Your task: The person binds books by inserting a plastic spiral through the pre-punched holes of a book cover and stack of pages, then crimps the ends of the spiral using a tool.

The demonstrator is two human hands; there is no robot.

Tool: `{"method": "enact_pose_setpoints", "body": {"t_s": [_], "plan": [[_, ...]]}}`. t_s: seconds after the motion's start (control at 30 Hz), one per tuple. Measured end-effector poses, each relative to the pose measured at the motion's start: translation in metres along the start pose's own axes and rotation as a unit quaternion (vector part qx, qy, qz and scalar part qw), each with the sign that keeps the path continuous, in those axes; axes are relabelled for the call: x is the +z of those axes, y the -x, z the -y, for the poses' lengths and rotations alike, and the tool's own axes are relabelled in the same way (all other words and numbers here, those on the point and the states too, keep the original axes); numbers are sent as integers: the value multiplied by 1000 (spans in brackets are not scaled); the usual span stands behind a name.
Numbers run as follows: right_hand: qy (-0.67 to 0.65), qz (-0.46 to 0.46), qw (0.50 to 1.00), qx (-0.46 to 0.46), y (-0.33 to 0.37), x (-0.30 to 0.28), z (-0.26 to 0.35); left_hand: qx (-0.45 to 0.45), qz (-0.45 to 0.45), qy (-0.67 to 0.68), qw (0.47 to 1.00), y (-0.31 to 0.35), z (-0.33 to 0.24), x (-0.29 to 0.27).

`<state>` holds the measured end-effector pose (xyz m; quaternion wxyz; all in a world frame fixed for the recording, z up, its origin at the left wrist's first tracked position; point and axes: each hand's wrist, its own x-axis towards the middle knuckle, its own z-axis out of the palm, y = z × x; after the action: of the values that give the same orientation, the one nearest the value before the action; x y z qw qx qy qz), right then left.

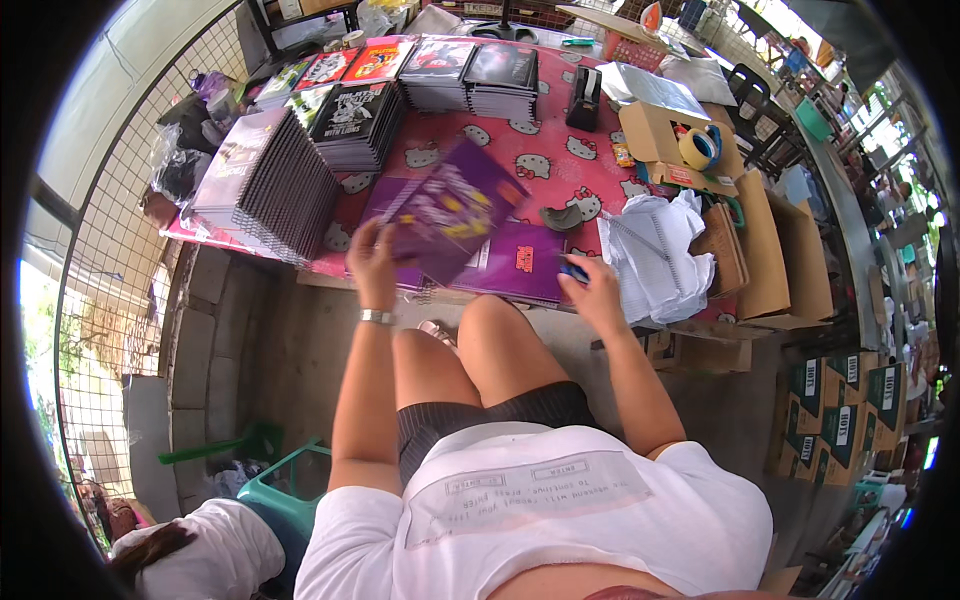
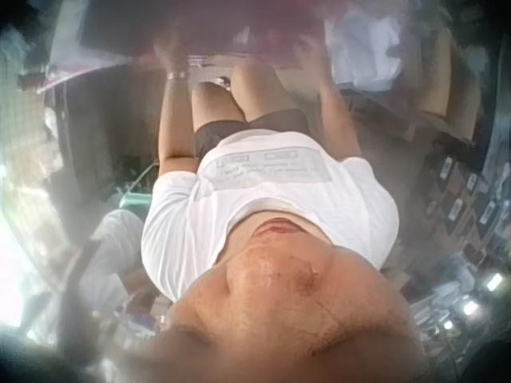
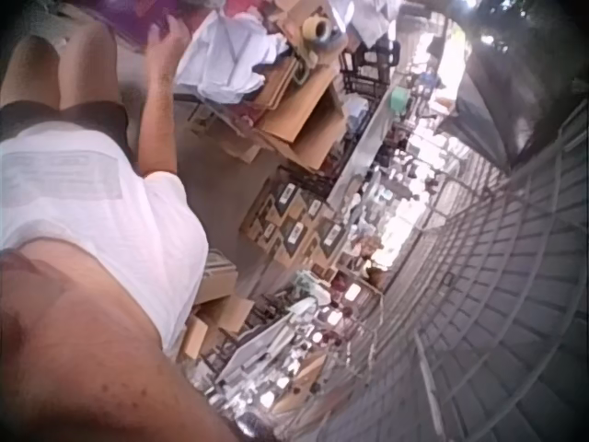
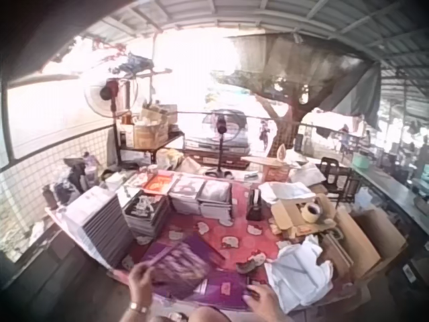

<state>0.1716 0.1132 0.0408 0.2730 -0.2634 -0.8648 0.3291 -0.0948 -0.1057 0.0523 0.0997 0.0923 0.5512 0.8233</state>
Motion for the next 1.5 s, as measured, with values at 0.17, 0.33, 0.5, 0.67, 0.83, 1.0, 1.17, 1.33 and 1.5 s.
{"method": "enact_pose_setpoints", "body": {"t_s": [0.17,0.33,0.5,0.67,0.83,1.0,1.17,1.33,1.5], "plan": [[124,-11,991,39,-11,-22,-100,-6,-4,-415,910,-33,1,-69],[268,-120,956,25,-62,-48,-155,149,-28,-701,696,-20,3,-44],[379,-12,925,38,-87,-54,-179,347,349,-538,685,16,52,45],[24,-65,993,97,-110,-101,-196,273,572,-603,483,64,84,114],[-370,7,902,223,-110,-117,-184,286,596,-618,425,60,94,112],[-442,-67,875,185,-99,-119,-171,258,652,-564,437,48,56,126],[-316,0,941,119,-99,-113,-156,315,508,-576,558,38,6,160],[-263,-28,958,107,-102,-103,-157,412,416,-525,617,43,43,159],[-253,24,965,65,-85,-88,-115,412,390,-504,651,52,51,153]]}}
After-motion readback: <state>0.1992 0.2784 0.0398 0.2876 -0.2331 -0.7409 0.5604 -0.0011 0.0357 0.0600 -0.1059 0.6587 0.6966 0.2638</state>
